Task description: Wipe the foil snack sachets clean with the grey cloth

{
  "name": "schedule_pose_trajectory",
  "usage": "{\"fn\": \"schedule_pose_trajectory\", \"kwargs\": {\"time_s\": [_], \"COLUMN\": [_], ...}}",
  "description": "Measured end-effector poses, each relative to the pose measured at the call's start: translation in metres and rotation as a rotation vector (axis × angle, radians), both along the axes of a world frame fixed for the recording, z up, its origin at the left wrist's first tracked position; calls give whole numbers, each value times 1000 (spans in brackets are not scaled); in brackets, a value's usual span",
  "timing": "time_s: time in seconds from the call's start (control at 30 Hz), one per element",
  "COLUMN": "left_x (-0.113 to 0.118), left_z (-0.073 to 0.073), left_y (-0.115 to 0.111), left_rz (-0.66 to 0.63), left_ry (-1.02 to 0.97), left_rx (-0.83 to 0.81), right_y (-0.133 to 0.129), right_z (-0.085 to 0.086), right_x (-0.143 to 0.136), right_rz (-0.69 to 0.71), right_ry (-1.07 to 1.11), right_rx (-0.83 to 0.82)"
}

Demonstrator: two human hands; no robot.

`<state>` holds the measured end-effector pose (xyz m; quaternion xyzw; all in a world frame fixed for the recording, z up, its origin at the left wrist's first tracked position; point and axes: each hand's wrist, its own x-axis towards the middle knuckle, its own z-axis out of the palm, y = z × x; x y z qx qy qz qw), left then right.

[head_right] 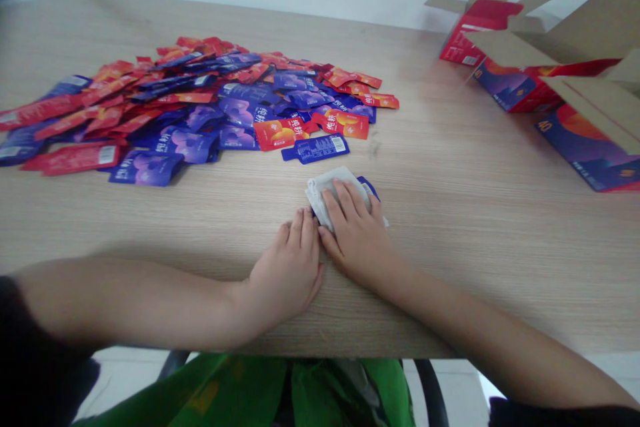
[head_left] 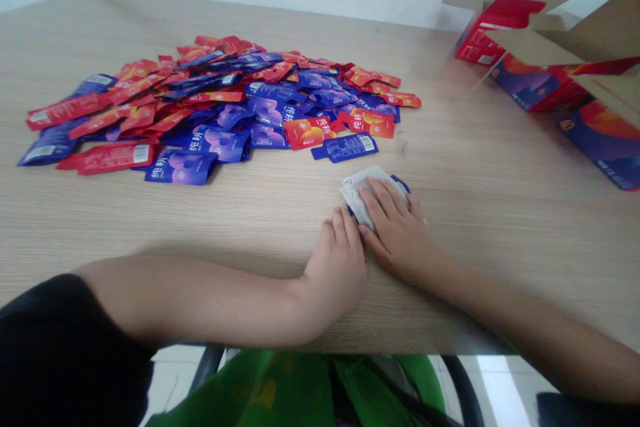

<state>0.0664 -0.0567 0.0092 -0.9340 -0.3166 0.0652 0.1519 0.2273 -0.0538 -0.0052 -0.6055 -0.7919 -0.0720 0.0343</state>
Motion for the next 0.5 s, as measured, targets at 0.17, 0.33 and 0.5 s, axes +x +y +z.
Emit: {"fn": "schedule_pose_trajectory", "kwargs": {"time_s": [0.17, 0.33, 0.5], "left_x": [0, 0, 0], "left_z": [0, -1, -1], "left_y": [0, -1, 0], "left_rz": [9, 13, -3], "left_ry": [-6, -18, -28], "left_rx": [3, 7, -12], "right_y": [10, 17, 3], "right_z": [2, -1, 2], "right_x": [18, 22, -4], "right_rz": [-92, -215, 41], "right_ry": [47, 56, 46], "right_rx": [-11, 26, 5]}}
